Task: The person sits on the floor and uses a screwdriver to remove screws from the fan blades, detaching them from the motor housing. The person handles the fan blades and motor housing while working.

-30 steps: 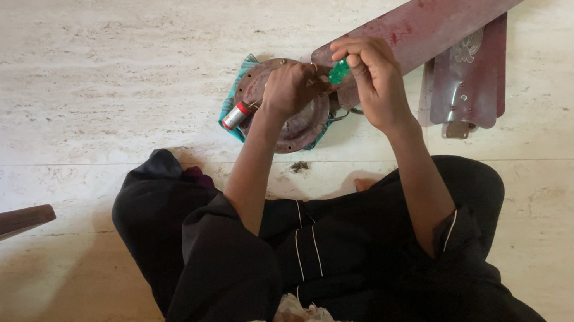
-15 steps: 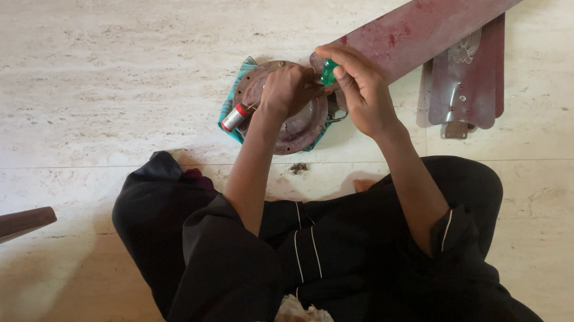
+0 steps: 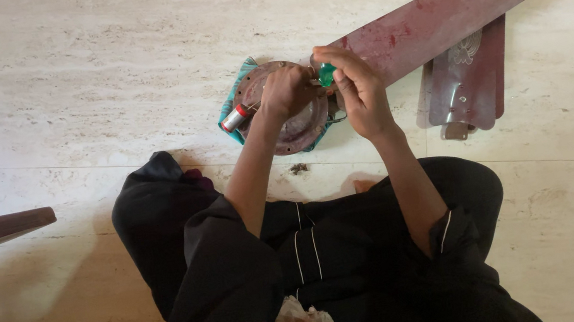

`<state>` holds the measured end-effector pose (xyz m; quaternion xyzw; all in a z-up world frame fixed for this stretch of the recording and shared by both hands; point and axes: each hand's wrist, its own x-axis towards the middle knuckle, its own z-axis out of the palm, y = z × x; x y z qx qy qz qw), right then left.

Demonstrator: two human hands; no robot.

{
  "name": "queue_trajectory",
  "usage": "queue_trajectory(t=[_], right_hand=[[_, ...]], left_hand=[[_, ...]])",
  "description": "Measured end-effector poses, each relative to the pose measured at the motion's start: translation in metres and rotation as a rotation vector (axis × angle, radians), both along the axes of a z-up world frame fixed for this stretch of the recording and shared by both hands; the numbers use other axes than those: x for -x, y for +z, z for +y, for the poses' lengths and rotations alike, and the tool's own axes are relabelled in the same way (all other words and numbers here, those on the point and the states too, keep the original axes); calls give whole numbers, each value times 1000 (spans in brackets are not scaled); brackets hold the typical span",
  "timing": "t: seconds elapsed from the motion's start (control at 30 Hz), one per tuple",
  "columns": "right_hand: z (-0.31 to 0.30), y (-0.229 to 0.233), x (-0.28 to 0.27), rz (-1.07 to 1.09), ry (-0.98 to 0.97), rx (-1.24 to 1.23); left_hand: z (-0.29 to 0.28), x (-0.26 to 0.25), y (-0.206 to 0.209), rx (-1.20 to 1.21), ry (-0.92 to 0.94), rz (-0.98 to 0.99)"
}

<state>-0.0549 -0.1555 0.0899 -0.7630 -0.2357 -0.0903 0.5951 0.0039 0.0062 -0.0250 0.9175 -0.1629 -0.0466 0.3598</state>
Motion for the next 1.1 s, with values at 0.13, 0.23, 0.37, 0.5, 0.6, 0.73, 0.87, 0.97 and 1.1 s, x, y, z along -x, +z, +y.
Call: queue_trajectory(t=[0.13,0.23,0.37,0.5,0.6,0.73,0.87,0.97,1.1], right_hand=[[0,-1,-3,-374,-140,254],[-2,-12,-5,-113,-306,282],[-4,-19,-5,-91,-164,31],[-5,-17,-6,-150,-167,96],[-3,-24,-6,-295,-183,166],[3,-37,-12,-288,-355,244],[6,-41,-10,-205,-284,111],[5,-36,-7,-231,-233,95],[5,-39,-9,-337,-273,146]], left_hand=[[1,3,-3,48,24,-60],[0,6,-2,82,12,-68],[-1,5,6,-27,29,-20],[1,2,8,-15,16,15],[1,2,2,-3,9,-15],[1,2,-2,-20,32,-29],[0,0,-2,-32,10,-33],[1,1,-2,-70,6,-20],[1,0,-6,-35,1,-14]])
